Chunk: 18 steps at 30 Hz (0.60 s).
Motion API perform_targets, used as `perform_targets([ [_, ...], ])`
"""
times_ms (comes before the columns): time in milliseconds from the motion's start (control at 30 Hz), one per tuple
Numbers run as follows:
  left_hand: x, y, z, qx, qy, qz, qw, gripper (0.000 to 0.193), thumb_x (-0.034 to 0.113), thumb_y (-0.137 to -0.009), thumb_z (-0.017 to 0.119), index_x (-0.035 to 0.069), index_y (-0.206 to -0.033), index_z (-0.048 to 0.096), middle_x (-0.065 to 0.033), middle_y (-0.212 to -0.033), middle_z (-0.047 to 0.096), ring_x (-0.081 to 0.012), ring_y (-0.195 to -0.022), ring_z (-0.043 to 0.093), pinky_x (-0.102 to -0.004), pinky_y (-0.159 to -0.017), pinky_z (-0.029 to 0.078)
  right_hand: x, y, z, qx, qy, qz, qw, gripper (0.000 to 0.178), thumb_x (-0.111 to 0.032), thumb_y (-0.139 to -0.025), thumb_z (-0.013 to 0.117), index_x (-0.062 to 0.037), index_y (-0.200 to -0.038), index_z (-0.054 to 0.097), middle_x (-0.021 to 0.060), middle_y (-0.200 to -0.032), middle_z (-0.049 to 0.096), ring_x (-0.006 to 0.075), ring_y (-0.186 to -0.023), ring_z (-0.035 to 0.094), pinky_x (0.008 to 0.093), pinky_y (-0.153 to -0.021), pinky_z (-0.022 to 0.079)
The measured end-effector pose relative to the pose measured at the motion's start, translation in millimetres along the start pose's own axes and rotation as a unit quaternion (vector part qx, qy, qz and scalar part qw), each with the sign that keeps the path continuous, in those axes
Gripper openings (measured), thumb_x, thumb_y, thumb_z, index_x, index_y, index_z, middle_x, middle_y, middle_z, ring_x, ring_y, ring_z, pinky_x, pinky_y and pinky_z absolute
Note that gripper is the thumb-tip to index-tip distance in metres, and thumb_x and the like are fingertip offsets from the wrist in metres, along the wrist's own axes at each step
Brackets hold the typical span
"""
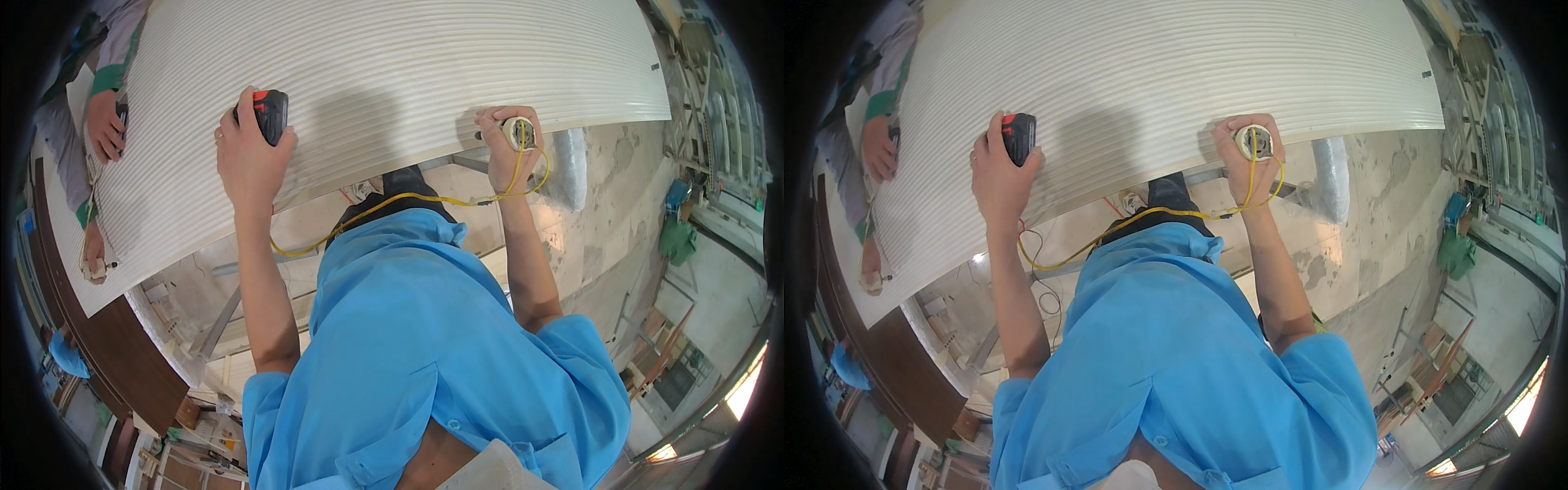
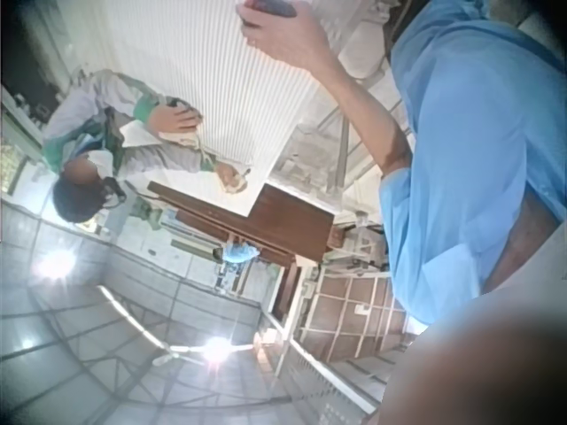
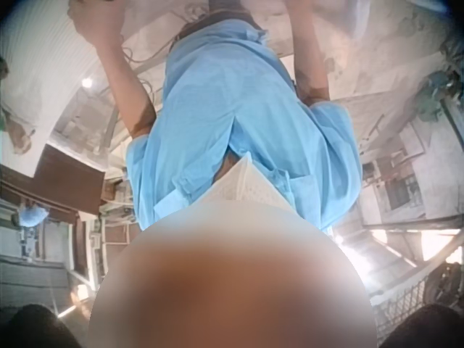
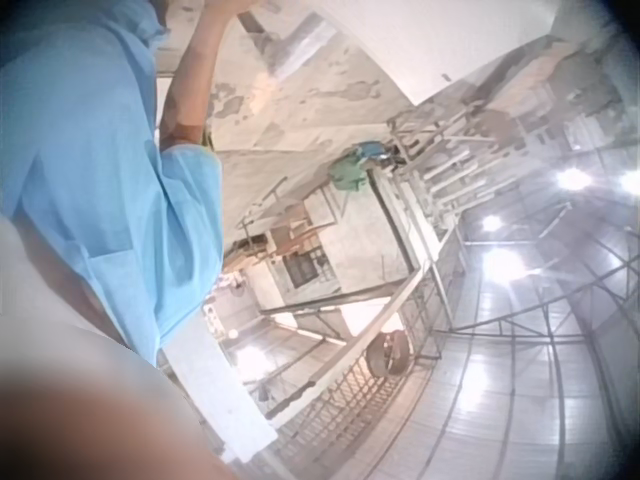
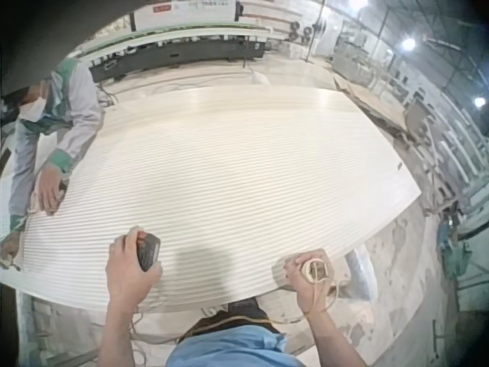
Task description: The person sands a large white ribbed panel using a handheld sander and a yellow measuring tape. They move the sander across the surface repeatedly, then walk to a workbench and plug in the sander before returning to the panel.
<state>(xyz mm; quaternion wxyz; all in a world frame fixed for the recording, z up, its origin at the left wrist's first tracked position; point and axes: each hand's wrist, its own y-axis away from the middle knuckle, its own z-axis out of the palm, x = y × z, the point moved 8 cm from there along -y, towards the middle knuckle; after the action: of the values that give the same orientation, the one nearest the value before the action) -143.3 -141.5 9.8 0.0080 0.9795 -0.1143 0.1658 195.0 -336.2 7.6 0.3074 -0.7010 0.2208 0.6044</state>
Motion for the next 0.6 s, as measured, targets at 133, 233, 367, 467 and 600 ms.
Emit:
perform_targets([
  [133, 1.8, 0.4, -2.9, 0.010, 0.003, 0.006, 1.000, 0.082, 0.032, -0.079, 0.076, 0.021, -0.155, 0.048, -0.0184, -0.140, 0.057, -0.0395, -0.123, 0.060, -0.0526, -0.100, 0.055, -14.5, -2.0, -1.1, 0.001, -0.014, -0.004, 1.000, 0.021, 0.010, -0.090, 0.070, -0.0026, -0.103, 0.060, 0.0128, -0.093, 0.071, 0.0229, -0.092, 0.072, 0.0397, -0.092, 0.060],
  [233, 2.3, 0.1, -1.6, 0.001, -0.004, 0.000, 1.000, 0.082, 0.031, -0.079, 0.076, 0.021, -0.155, 0.048, -0.0185, -0.139, 0.057, -0.0396, -0.123, 0.060, -0.0522, -0.099, 0.055, -20.2, -8.1, -3.8, 0.000, -0.029, -0.032, 0.999, 0.021, 0.010, -0.089, 0.071, -0.0023, -0.103, 0.060, 0.0127, -0.093, 0.071, 0.0231, -0.092, 0.072, 0.0404, -0.094, 0.059],
  [367, 2.8, -1.3, -1.6, 0.004, -0.007, 0.002, 1.000, 0.081, 0.031, -0.079, 0.076, 0.021, -0.155, 0.048, -0.0185, -0.138, 0.057, -0.0394, -0.122, 0.060, -0.0516, -0.099, 0.055, -3.7, -12.3, 5.2, 0.001, -0.042, -0.017, 0.999, 0.022, 0.009, -0.088, 0.072, -0.0027, -0.102, 0.060, 0.0121, -0.093, 0.072, 0.0209, -0.091, 0.071, 0.0374, -0.091, 0.058],
  [467, 3.0, -1.5, -1.8, 0.010, 0.001, 0.011, 1.000, 0.081, 0.031, -0.079, 0.075, 0.020, -0.155, 0.048, -0.0185, -0.138, 0.057, -0.0397, -0.122, 0.060, -0.0520, -0.099, 0.055, -1.4, -11.8, 6.4, 0.004, -0.017, -0.018, 1.000, 0.023, 0.006, -0.086, 0.077, -0.0035, -0.101, 0.062, 0.0102, -0.093, 0.074, 0.0164, -0.089, 0.072, 0.0311, -0.084, 0.058],
  [600, 1.2, -0.3, -0.8, 0.006, 0.005, 0.005, 1.000, 0.082, 0.031, -0.079, 0.075, 0.020, -0.155, 0.047, -0.0185, -0.139, 0.057, -0.0399, -0.123, 0.059, -0.0524, -0.100, 0.055, -14.4, -16.9, -0.9, 0.003, -0.038, -0.043, 0.998, 0.022, 0.005, -0.086, 0.078, -0.0040, -0.100, 0.063, 0.0098, -0.094, 0.074, 0.0161, -0.089, 0.072, 0.0303, -0.083, 0.057],
])
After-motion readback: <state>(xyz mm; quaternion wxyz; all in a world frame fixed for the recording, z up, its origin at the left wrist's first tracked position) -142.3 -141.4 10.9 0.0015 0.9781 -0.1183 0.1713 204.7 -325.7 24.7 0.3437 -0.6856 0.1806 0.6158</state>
